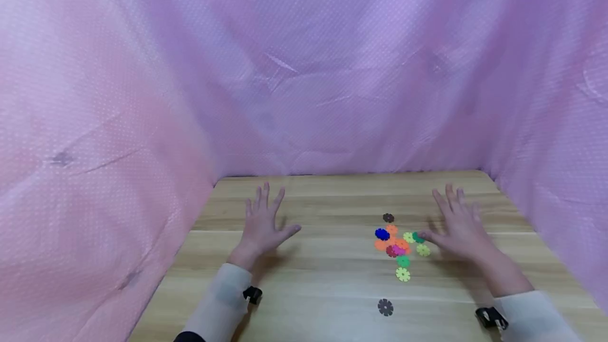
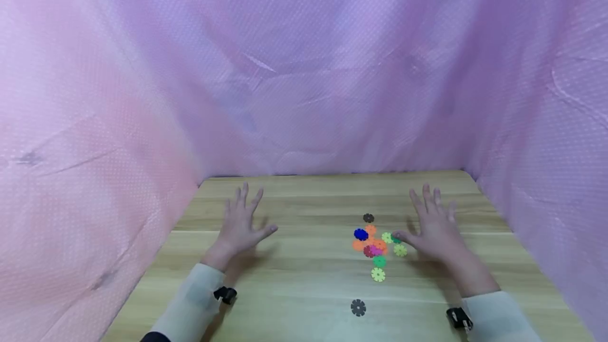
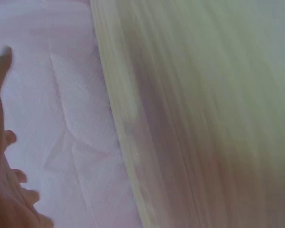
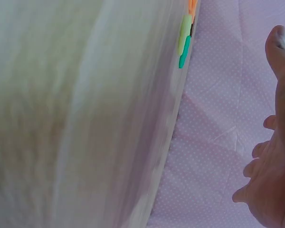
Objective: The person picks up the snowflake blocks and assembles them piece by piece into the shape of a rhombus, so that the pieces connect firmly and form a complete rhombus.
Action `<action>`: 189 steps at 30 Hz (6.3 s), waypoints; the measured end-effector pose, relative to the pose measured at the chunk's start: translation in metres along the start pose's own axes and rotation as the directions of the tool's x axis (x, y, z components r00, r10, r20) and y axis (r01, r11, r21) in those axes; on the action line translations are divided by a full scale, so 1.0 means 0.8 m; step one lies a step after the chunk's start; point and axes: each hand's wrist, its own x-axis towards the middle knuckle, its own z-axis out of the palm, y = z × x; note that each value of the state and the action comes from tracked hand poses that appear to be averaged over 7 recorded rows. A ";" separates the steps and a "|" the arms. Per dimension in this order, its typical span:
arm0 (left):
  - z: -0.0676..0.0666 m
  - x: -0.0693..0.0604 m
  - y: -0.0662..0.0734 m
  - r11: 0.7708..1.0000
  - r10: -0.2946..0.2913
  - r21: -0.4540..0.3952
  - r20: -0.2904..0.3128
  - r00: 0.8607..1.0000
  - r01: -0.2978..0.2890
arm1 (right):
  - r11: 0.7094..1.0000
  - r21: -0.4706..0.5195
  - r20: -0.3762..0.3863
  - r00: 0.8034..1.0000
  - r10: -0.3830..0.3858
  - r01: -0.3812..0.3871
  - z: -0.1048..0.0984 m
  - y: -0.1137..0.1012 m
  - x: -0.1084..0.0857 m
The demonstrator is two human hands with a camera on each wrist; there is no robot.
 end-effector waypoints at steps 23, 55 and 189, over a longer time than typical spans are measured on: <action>0.109 0.106 0.219 0.949 0.221 -0.306 0.464 0.858 -0.078 | 0.983 0.180 0.360 0.928 -0.095 0.031 0.003 -0.045 0.007; 0.126 0.122 0.273 0.985 0.103 -0.171 0.476 0.873 -0.023 | 0.988 0.119 0.339 0.939 0.051 -0.097 0.010 -0.031 0.013; 0.014 0.056 0.185 0.567 -0.113 -0.813 0.083 0.990 0.133 | 0.737 0.644 0.174 0.978 0.118 -0.204 -0.019 -0.141 0.073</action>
